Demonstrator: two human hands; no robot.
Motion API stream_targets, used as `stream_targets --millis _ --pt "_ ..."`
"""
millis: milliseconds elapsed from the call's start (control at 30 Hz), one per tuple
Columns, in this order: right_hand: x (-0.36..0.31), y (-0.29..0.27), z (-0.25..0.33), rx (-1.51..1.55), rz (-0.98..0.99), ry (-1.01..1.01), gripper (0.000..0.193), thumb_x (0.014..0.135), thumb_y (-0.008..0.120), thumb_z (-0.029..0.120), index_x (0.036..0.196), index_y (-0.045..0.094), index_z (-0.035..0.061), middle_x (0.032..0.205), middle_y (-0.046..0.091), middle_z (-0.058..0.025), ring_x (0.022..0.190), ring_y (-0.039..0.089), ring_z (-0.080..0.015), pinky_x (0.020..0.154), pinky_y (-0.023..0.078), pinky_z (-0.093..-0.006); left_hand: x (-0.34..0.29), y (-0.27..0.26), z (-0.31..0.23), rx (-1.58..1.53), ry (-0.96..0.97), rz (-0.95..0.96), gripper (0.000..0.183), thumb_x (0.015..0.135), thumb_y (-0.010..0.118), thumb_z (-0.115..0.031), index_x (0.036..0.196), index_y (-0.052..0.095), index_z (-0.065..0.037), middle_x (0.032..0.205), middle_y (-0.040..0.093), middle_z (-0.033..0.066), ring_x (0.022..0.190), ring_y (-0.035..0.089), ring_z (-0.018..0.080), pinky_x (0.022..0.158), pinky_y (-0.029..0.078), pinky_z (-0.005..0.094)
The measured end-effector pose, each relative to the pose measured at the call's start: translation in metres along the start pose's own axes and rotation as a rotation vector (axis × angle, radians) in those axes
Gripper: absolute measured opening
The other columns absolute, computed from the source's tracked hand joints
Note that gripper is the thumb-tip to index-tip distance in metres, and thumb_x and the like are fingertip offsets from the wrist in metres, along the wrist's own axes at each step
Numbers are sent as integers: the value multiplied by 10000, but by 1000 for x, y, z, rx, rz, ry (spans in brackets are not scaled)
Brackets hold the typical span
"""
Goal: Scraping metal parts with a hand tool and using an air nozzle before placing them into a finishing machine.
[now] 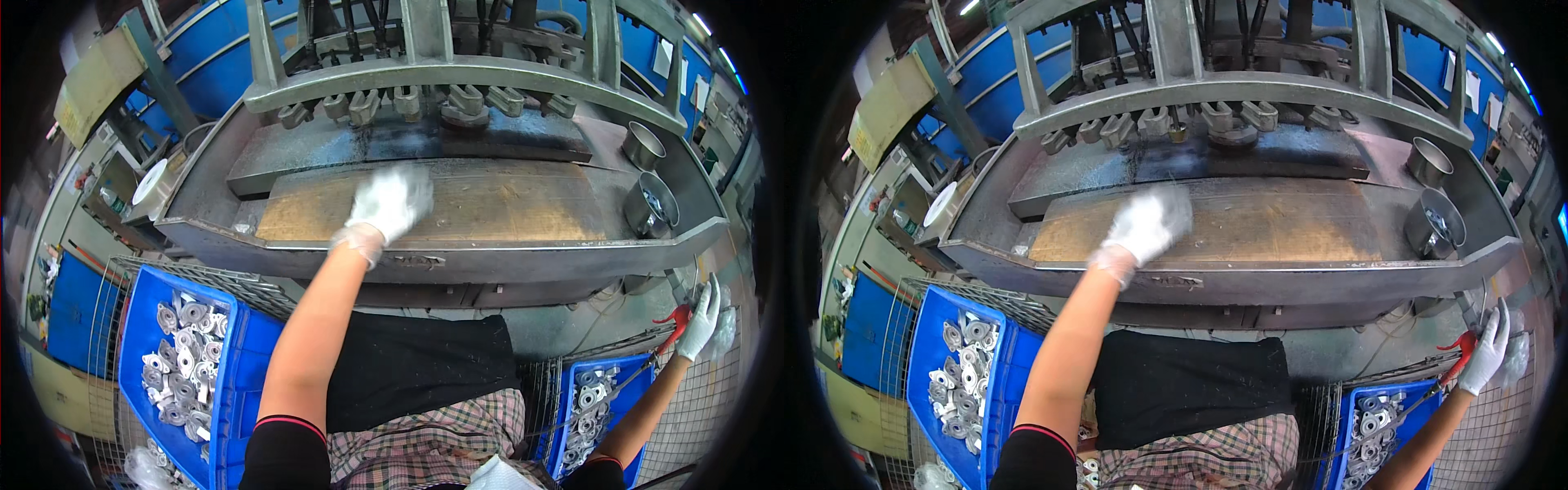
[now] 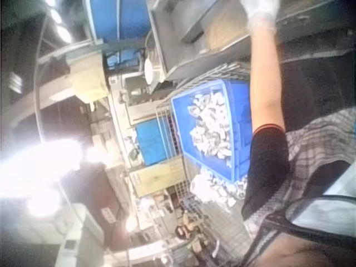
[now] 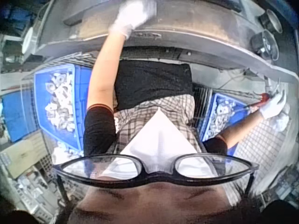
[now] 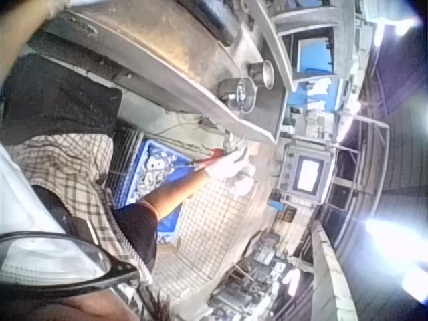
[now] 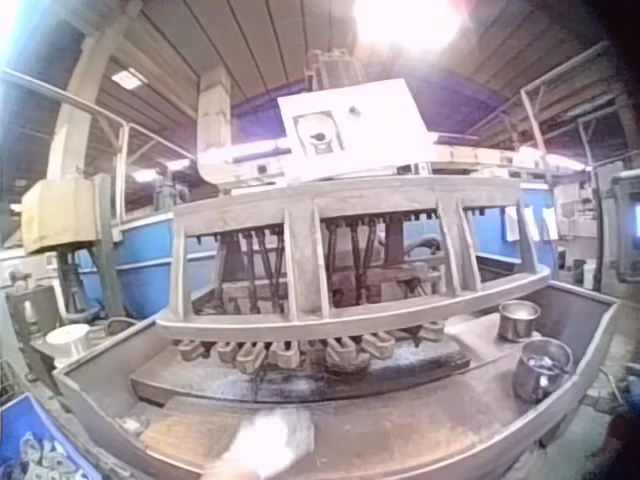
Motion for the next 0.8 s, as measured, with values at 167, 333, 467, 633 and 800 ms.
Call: stream_targets --millis 167,333,467,633,800 --pt "-1 -40 -39 -411 -72 -58 390 967 548 242 1276 555 5 1268 580 -163 1110 577 -262 946 446 -338 -6 19 14 -147 -9 57 466 818 649 -394 1219 627 -159 1213 627 98 1119 577 339 959 454 464" --pt "-23 -60 -115 -376 15 202 588 942 561 446 1295 526 -22 1265 576 -183 1131 556 -256 969 421 -349 -42 -6 2 -653 -65 -171 535 816 690 -341 1248 588 -41 1228 620 136 1133 581 308 925 476 365" --pt "-50 -56 -163 -156 -15 335 519 927 609 379 1286 544 11 1116 624 -93 973 591 -174 861 461 -287 -108 29 -42 -1973 44 279 509 945 567 -388 1303 504 -31 1147 611 67 967 598 204 767 488 292" --pt "-44 -49 -155 -122 206 578 395 916 634 300 1245 589 86 907 601 -10 715 522 -78 616 418 -224 -177 148 -53 -2561 -584 530 681 947 244 -641 1269 530 -114 1168 628 131 981 651 345 700 567 481" --pt "-53 0 -22 -61 142 193 368 946 593 268 1217 603 19 940 601 -19 789 532 -79 684 425 -223 -228 237 -15 -2540 -859 433 741 909 263 -691 1182 569 -74 1111 637 148 940 639 357 680 564 446"
Point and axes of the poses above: each hand's wrist, its own x-axis towards the middle knuckle, its own y-axis out of the palm, z = x × y, the point moved 9 cm from there along x, towards the middle knuckle
